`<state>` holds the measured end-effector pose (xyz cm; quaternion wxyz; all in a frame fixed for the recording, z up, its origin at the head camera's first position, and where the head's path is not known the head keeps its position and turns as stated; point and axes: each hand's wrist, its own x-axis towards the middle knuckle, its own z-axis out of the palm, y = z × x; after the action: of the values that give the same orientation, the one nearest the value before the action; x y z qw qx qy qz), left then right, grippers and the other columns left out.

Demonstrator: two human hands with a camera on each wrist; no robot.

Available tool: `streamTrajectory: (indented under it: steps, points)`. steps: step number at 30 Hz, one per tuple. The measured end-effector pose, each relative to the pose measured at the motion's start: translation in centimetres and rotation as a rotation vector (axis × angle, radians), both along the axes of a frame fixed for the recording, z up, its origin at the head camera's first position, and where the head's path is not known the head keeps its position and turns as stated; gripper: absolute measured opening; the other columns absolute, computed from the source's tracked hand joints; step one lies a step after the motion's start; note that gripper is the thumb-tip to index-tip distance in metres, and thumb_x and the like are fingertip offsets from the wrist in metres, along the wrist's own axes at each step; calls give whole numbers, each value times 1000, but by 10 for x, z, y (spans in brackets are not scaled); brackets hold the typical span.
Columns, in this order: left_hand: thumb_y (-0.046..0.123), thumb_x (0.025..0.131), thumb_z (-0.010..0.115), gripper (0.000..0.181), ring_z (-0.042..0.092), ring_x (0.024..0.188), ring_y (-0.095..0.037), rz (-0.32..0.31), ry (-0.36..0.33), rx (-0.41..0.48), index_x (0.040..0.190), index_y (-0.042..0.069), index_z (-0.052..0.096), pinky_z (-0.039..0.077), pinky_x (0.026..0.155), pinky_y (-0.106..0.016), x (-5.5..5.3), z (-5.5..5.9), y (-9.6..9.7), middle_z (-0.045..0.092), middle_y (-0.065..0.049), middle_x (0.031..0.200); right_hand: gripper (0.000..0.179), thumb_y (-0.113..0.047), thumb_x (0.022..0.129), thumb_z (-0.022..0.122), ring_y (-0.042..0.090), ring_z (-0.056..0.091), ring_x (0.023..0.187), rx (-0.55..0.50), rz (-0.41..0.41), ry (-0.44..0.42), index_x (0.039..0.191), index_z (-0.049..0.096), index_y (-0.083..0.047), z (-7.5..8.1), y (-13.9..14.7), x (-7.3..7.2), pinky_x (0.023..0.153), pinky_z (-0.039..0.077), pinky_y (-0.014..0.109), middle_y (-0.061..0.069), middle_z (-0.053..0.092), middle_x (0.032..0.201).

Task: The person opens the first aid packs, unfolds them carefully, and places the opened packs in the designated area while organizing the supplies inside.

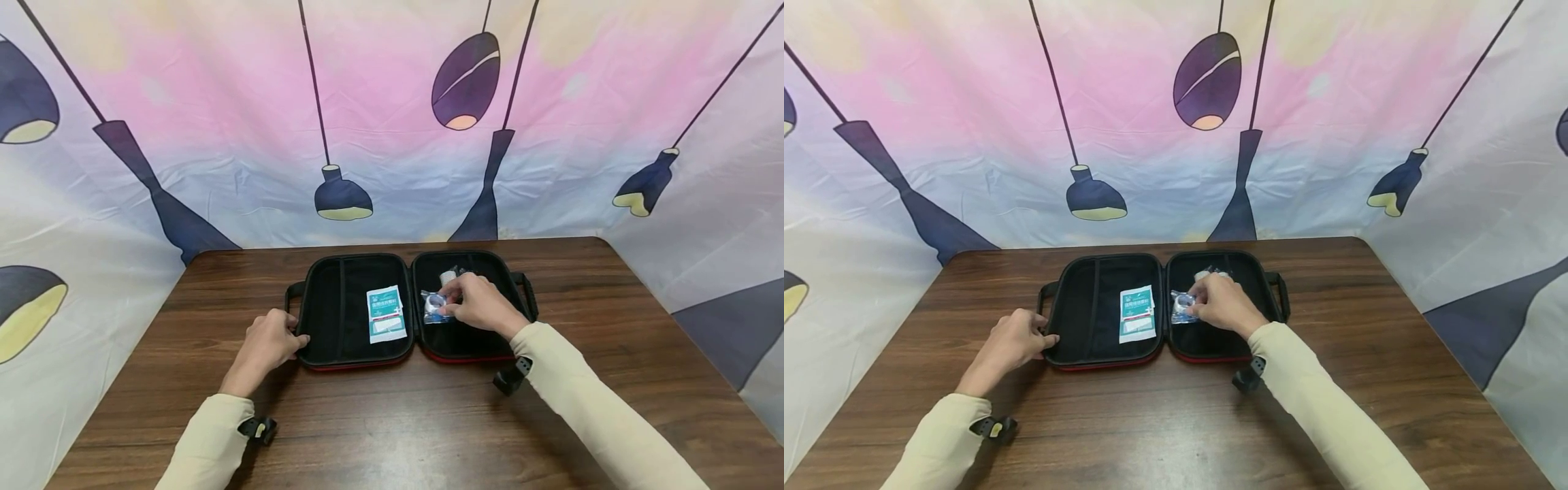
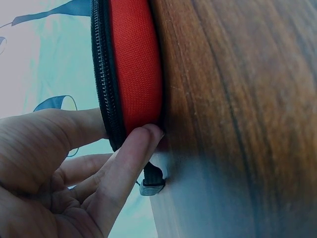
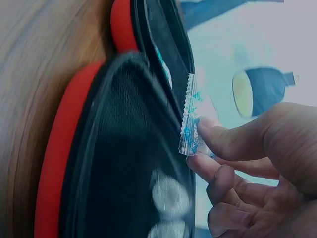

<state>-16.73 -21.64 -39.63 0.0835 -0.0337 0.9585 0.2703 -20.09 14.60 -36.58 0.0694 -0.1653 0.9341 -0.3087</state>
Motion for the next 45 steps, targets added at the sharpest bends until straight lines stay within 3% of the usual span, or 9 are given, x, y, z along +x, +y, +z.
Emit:
streamTrajectory:
  steps: [12, 21, 29, 36, 45]
  points:
    - [13, 93, 74, 46, 71, 62, -18, 5, -6, 2, 126, -16, 61, 59, 71, -45, 0, 0, 0, 72, -14, 84, 26, -12, 93, 74, 17, 58, 74, 26, -98, -5, 114, 73, 3, -6, 66, 4, 65, 45, 32, 6, 68, 87]
    - [12, 92, 74, 45, 71, 62, -18, 4, -3, 6, 126, -16, 61, 59, 71, -46, 0, 0, -1, 73, -13, 82, 30, -14, 93, 75, 19, 56, 74, 36, -155, -13, 116, 72, 4, -6, 93, 6, 63, 44, 32, 7, 67, 87]
    - [12, 93, 74, 46, 71, 62, -18, -1, 1, 3, 127, -16, 60, 56, 82, -53, 0, 0, -1, 73, -11, 78, 29, -10, 92, 73, 18, 57, 72, 60, -159, 1, 116, 72, 6, -12, 101, 0, 63, 45, 33, 7, 66, 85]
    - [12, 93, 74, 47, 72, 62, -19, -8, 6, 14, 127, -17, 59, 58, 76, -50, 0, 1, -2, 72, -10, 75, 28, -8, 91, 72, 20, 60, 74, 90, -170, 3, 115, 71, 6, -18, 99, -4, 64, 49, 35, 10, 68, 87]
    - [12, 93, 74, 46, 71, 62, -18, -12, 7, 20, 126, -16, 60, 57, 80, -52, 1, 0, -1, 73, -10, 78, 28, -10, 89, 76, 20, 65, 76, 124, -167, 3, 112, 73, 5, -30, 91, -5, 67, 54, 40, 8, 71, 88]
